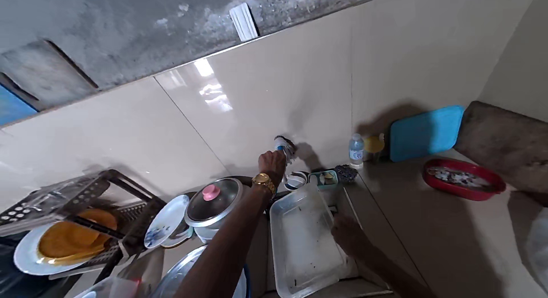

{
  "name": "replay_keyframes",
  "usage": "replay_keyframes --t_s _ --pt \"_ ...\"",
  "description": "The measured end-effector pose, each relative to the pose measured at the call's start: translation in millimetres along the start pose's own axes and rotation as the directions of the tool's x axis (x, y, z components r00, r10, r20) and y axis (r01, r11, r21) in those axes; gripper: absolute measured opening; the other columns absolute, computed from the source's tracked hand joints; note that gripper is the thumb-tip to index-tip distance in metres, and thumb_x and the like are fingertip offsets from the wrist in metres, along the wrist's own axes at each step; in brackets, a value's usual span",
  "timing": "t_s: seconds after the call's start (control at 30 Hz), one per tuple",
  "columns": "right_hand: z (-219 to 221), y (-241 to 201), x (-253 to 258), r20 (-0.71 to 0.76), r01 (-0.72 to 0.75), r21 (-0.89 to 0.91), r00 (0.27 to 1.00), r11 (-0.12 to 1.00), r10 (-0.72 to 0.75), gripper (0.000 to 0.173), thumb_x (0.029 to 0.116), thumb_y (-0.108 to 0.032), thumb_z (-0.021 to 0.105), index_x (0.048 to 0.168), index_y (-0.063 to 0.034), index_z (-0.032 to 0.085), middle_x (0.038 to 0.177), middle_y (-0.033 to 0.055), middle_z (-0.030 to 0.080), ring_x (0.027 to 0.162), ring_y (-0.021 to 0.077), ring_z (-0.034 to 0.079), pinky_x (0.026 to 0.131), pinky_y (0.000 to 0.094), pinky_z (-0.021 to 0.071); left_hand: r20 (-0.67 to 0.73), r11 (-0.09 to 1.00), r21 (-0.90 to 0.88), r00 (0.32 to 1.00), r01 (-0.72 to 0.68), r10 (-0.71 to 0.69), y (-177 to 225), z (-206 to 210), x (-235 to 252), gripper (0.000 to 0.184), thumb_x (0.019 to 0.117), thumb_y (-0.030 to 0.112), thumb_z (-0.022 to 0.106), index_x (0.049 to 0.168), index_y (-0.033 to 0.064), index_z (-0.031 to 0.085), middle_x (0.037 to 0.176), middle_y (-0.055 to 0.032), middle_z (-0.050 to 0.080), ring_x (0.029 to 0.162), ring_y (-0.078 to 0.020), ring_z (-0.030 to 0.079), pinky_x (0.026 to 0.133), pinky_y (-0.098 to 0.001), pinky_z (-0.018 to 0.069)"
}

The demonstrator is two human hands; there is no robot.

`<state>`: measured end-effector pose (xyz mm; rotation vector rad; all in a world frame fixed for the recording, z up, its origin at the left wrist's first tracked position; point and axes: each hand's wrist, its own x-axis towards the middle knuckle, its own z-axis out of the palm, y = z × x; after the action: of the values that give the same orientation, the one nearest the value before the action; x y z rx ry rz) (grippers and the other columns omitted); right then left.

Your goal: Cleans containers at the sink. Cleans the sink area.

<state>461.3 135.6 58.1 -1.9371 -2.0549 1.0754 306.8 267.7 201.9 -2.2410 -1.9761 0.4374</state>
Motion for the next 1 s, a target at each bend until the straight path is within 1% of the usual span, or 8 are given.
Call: replay_keyframes --t_s 0.13,0.2,0.33,0.4,0.57,0.67,0.83,1.0 --pt "0 0 -2 0.007 0.023 -0.038 1.000 0.999 -0.023 0.041 0.1083 -0.012 0.042 0.139 0.0135 0.050 0.139 0.0324 0.054 0.135 0.0431 0.050 0.113 0.0501 0.0390 -0.002 1.000 -0.005 1.000 0.030 -0.030 7 1 1 0.027 0.1050 0.006 0.048 0.125 -0.0064 0.061 0.122 -0.0271 0.065 0.116 -0.0439 0.063 0.090 -0.0554 0.0522" --pt "2 2 -2 0.024 0.013 -0.010 1.000 1.000 -0.013 0.041 0.1083 -0.014 0.042 0.138 0.0138 0.050 0.140 0.0323 0.054 0.136 0.0425 0.050 0.113 0.0500 0.0384 0.013 0.999 -0.001 0.999 0.048 -0.048 9 0 1 0.026 0.1048 0.006 0.049 0.125 -0.0062 0.062 0.123 -0.0265 0.064 0.117 -0.0429 0.063 0.091 -0.0545 0.0522" --pt "9 2 -1 0.047 -0.038 0.012 0.998 0.999 0.037 0.040 0.1073 -0.015 0.045 0.137 0.0109 0.051 0.134 0.0319 0.057 0.129 0.0435 0.056 0.107 0.0533 0.0444 0.000 0.999 -0.009 0.999 0.035 -0.035 8 2 2 0.024 0.1021 0.003 0.053 0.121 -0.0061 0.064 0.123 -0.0258 0.065 0.117 -0.0432 0.062 0.090 -0.0557 0.0524" --pt "13 2 -1 0.054 -0.031 0.009 0.998 0.999 0.030 0.041 0.1076 -0.016 0.045 0.138 0.0105 0.051 0.136 0.0323 0.056 0.129 0.0442 0.055 0.107 0.0535 0.0443 0.007 0.999 -0.012 0.999 0.038 -0.038 9 2 1 0.024 0.1017 0.003 0.053 0.121 -0.0062 0.064 0.124 -0.0259 0.064 0.117 -0.0437 0.062 0.090 -0.0560 0.0524" --pt "26 5 10 0.043 -0.010 0.059 0.999 0.998 0.008 0.037 0.1070 -0.014 0.044 0.134 0.0093 0.053 0.131 0.0302 0.059 0.125 0.0418 0.059 0.105 0.0521 0.0468 0.012 0.998 -0.029 0.998 0.059 -0.059 11 3 2 0.024 0.1027 0.004 0.052 0.121 -0.0066 0.064 0.123 -0.0265 0.064 0.116 -0.0434 0.063 0.090 -0.0561 0.0527" --pt "42 21 23 0.036 0.015 0.163 0.999 0.987 -0.022 0.033 0.1061 -0.013 0.047 0.125 0.0117 0.059 0.121 0.0311 0.063 0.117 0.0416 0.062 0.101 0.0528 0.0468 0.026 0.997 -0.023 0.997 0.078 -0.078 12 2 2 0.025 0.1034 0.005 0.051 0.122 -0.0073 0.063 0.125 -0.0269 0.064 0.117 -0.0434 0.062 0.090 -0.0557 0.0525" --pt "69 44 36 0.038 0.073 0.292 0.995 0.954 -0.087 0.030 0.1065 -0.014 0.045 0.114 0.0095 0.061 0.102 0.0256 0.064 0.096 0.0359 0.065 0.089 0.0495 0.0500 0.024 0.996 -0.015 0.996 0.086 -0.086 13 3 3 0.024 0.1020 0.003 0.052 0.120 -0.0066 0.064 0.123 -0.0268 0.064 0.116 -0.0435 0.063 0.088 -0.0564 0.0531" --pt "88 42 45 -0.066 0.134 0.348 0.991 0.928 -0.118 0.029 0.1065 -0.013 0.045 0.112 0.0098 0.062 0.096 0.0237 0.064 0.092 0.0336 0.064 0.087 0.0471 0.0495 0.033 0.997 0.005 0.996 0.081 -0.081 14 1 3 0.024 0.1027 0.004 0.052 0.120 -0.0064 0.064 0.123 -0.0265 0.064 0.116 -0.0433 0.063 0.088 -0.0555 0.0531"
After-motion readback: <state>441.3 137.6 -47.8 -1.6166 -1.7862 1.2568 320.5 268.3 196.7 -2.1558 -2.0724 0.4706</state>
